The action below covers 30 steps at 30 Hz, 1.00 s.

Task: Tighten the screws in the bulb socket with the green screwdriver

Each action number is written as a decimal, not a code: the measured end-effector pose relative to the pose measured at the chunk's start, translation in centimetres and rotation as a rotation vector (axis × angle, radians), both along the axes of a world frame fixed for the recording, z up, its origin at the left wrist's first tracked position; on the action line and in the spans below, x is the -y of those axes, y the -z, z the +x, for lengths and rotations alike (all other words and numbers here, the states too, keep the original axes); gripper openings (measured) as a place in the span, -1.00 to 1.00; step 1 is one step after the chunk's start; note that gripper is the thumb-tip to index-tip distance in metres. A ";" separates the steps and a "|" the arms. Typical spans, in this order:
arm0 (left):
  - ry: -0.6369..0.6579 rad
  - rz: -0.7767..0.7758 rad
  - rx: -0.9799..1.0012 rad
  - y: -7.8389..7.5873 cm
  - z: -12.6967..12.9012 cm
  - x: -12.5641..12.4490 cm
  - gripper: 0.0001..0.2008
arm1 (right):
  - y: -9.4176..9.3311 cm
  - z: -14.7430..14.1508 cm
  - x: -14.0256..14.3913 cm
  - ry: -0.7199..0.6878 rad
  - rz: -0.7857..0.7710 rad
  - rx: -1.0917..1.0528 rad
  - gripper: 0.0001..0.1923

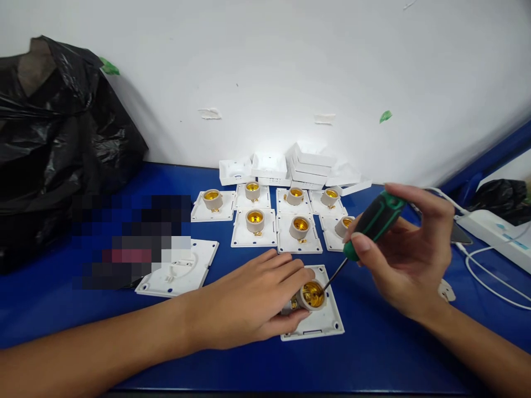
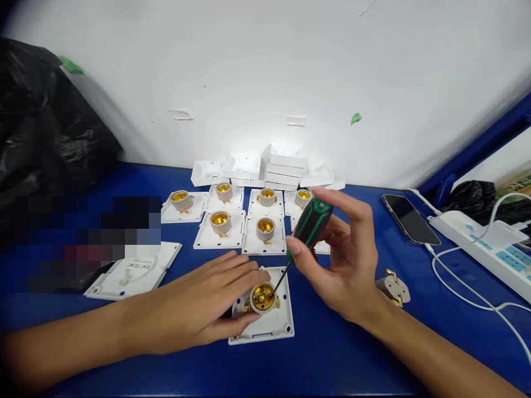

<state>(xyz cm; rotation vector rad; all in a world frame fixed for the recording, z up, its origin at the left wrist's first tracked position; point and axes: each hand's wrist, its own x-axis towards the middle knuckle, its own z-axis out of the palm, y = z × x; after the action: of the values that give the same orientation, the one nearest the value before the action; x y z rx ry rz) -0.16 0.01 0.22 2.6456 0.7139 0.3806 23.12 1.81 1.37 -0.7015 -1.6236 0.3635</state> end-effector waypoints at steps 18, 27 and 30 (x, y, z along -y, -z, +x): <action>0.008 0.038 -0.008 -0.2 0.1 0.2 -0.78 | 0.4 0.1 -0.1 0.029 0.259 0.135 -0.23; -0.021 0.011 0.051 -0.1 -0.2 0.4 -0.64 | -0.5 -0.8 0.5 0.025 0.003 -0.071 -0.40; -0.077 -0.010 0.174 -0.2 -0.3 0.6 -0.61 | -0.9 -0.8 0.1 0.011 -0.111 -0.191 -0.46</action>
<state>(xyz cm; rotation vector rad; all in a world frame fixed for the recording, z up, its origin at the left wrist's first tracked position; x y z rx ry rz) -0.43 -0.63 0.45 2.5421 0.7596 0.6185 22.33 1.66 2.25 -0.7367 -1.4266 0.5003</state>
